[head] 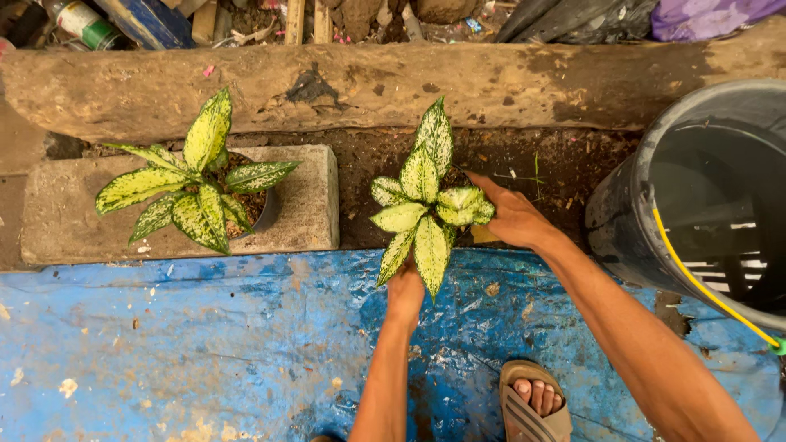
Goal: The person wipes the leaves of a potted plant using a yellow sponge dipped in water from a nearby bucket. They repeatedly dip the sponge and wipe individual leaves, then briefly move the plant aside before returning to continue wiping.
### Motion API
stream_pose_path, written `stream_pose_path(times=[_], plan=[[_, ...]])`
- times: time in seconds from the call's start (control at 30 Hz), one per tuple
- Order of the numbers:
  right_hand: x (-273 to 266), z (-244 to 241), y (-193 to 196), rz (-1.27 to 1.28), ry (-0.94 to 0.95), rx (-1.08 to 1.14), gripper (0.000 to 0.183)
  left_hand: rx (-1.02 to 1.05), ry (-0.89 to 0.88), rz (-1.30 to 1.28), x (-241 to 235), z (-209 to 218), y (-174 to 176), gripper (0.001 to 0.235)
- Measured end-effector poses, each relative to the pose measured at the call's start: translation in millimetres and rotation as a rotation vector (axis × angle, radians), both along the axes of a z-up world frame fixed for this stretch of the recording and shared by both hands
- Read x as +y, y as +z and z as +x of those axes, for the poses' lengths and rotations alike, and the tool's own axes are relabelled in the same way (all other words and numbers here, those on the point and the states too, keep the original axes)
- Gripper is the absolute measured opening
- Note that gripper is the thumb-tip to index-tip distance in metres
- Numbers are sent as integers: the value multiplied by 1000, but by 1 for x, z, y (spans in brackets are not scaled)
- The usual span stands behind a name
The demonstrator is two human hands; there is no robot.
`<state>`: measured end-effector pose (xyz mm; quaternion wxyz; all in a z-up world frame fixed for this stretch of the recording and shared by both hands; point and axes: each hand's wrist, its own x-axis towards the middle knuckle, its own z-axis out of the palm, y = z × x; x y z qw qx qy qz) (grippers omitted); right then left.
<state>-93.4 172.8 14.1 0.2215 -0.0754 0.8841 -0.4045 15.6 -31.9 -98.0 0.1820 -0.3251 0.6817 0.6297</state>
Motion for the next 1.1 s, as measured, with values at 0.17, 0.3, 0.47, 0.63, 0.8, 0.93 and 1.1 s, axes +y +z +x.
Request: stream_pose_path(times=[0.17, 0.3, 0.47, 0.63, 0.8, 0.93, 1.1], plan=[[9, 14, -1, -110, -16, 59, 93, 197, 108, 274, -6, -6, -26, 55], [19, 40, -25, -60, -87, -58, 95, 113, 255, 497, -20, -21, -19, 53], [37, 67, -71, 6, -191, -129, 77, 372, -30, 245, -23, -47, 14, 54], [46, 72, -90, -46, -226, 42, 56, 174, -55, 249, -20, -92, 28, 55], [32, 65, -59, -53, -247, -36, 81, 310, -79, 302, -22, -119, 35, 54], [26, 71, -44, -53, -240, -66, 85, 232, 114, 415, -22, -110, 39, 52], [40, 86, -52, -58, -176, -66, 73, 298, 363, 664, -23, -78, 40, 45]])
